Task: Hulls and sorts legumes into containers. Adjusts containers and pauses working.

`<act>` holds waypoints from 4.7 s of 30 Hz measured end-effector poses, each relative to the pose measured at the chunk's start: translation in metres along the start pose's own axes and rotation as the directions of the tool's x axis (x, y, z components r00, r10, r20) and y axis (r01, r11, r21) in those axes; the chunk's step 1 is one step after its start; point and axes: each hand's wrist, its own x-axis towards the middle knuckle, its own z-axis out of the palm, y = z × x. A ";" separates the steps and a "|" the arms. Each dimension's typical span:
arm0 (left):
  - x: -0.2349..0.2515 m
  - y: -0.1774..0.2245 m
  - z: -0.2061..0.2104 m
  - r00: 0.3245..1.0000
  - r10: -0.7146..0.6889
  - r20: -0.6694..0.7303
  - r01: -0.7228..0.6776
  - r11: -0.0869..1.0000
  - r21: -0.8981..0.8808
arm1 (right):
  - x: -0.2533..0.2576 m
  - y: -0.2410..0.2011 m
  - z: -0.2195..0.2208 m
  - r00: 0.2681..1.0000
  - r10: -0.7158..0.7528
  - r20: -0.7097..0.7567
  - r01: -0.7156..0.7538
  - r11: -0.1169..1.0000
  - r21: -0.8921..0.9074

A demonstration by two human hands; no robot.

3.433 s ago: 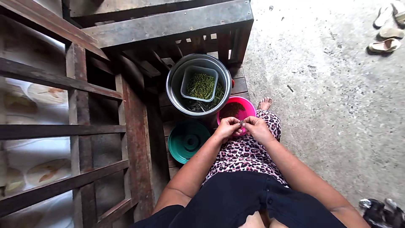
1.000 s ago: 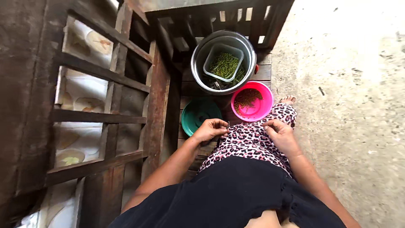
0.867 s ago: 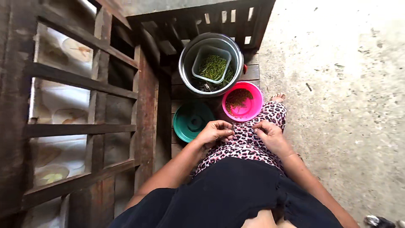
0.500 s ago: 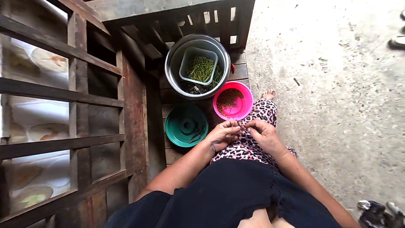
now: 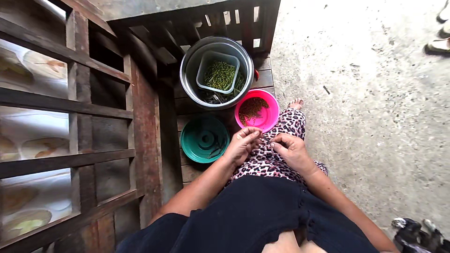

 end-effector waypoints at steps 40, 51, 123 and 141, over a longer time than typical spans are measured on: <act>0.027 -0.016 -0.010 0.694 0.538 0.479 -0.654 0.193 0.731 | 0.032 0.012 0.013 0.973 0.231 0.002 -0.231 0.973 0.022; 0.003 0.004 -0.056 0.897 0.442 0.023 -0.412 0.817 0.404 | 0.087 -0.031 0.046 0.894 0.279 0.351 -0.277 0.959 -0.056; 0.042 0.001 -0.024 0.997 0.055 -0.058 -0.045 0.986 0.162 | 0.080 0.006 0.036 0.902 0.426 0.069 -0.420 0.830 0.366; 0.062 0.007 -0.025 0.989 -0.133 -0.057 0.143 0.957 0.251 | 0.086 0.028 0.037 0.848 0.525 0.072 -0.512 0.776 0.367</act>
